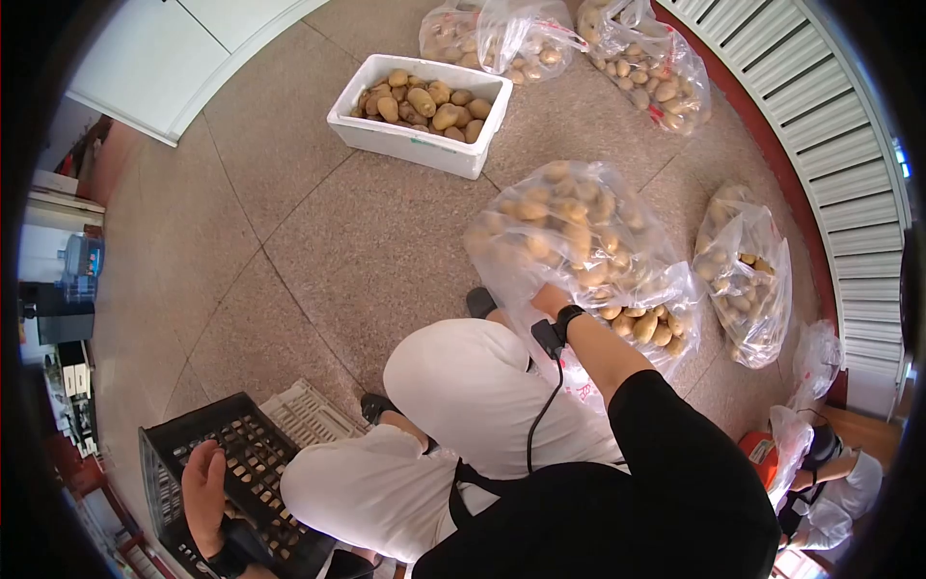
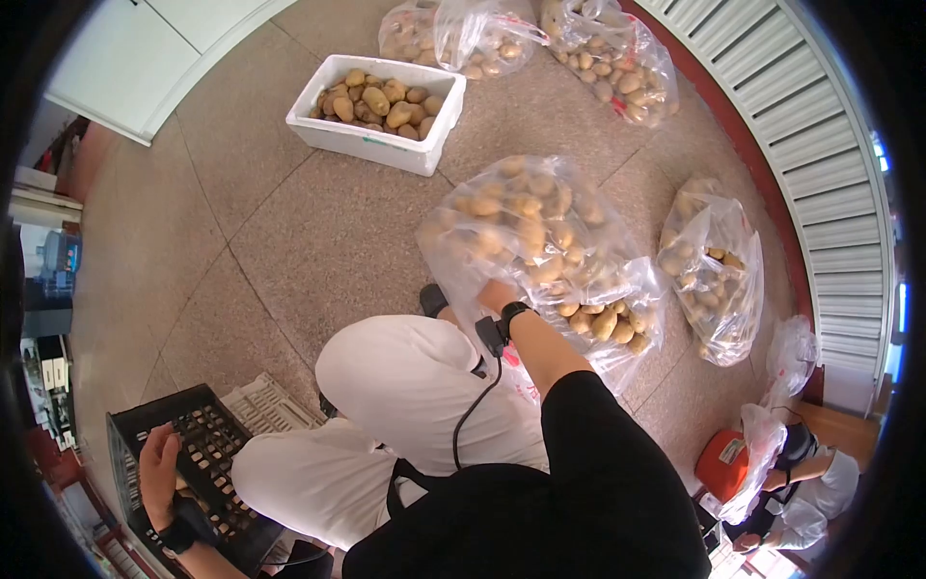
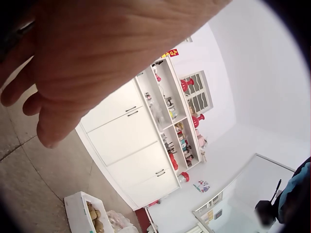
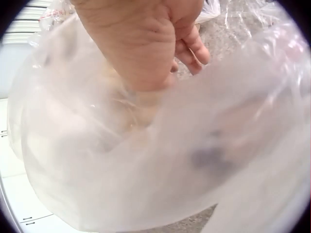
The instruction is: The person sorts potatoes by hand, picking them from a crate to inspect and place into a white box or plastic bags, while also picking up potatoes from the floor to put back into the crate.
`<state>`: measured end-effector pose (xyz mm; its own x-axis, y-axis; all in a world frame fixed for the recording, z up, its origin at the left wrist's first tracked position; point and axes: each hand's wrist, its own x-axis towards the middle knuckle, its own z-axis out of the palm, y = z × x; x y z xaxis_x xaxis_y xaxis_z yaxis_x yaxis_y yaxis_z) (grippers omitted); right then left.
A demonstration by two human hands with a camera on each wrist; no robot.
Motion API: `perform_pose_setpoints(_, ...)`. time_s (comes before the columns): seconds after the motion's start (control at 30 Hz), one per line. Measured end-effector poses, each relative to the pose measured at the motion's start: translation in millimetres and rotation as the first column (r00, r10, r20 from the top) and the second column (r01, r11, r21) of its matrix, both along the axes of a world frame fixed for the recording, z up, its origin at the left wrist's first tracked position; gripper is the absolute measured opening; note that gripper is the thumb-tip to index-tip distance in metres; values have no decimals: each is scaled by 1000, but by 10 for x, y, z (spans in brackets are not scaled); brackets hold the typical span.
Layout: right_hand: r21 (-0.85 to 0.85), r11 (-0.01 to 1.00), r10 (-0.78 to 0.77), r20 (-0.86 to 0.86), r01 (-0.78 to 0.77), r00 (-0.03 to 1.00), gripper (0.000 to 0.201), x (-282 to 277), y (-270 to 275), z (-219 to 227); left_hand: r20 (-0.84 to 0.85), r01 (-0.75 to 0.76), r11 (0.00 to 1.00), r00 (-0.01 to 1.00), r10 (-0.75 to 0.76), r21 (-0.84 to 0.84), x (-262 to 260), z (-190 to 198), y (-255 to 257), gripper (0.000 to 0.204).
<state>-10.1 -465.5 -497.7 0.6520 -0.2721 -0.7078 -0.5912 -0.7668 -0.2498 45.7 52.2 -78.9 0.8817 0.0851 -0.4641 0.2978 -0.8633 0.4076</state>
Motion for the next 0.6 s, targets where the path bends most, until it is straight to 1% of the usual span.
perform_pose_setpoints(0.07, -225, 969, 144, 193, -99, 971, 33, 108, -148, -163, 14, -31, 999, 999, 31, -18, 2, -25, 0, 30)
perform_pose_setpoints(0.1, -375, 890, 333, 144, -260, 932, 32, 56, -283, -749, 11, -35, 999, 999, 35, -15, -3, -27, 1, 30)
perform_pose_setpoints(0.13, -370, 890, 336, 143, -265, 931, 32, 99, -390, -1245, 16, -33, 999, 999, 33, -17, -6, -27, -9, 30)
perform_pose_setpoints(0.17, -360, 895, 326, 122, -264, 938, 32, 150, -450, -1307, 21, -31, 999, 999, 31, -19, -6, -24, -20, 31)
perform_pose_setpoints(0.27, -325, 905, 305, 42, -275, 952, 30, 300, -460, -1031, 2, -37, 999, 999, 37, 17, -4, -24, -44, 32)
perform_pose_setpoints(0.43, -290, 910, 307, -9, -296, 952, 28, 431, -367, -923, -21, -52, 997, 998, 53, 56, 1, -21, -66, 30)
perform_pose_setpoints(0.53, -327, 899, 322, 42, -292, 946, 26, 299, -263, -948, -42, -51, 996, 998, 54, 73, 9, -7, -102, 29)
perform_pose_setpoints(0.6, -387, 881, 348, 142, -272, 926, 25, 131, -177, -934, -36, -44, 997, 998, 46, 68, 9, -19, -94, 29)
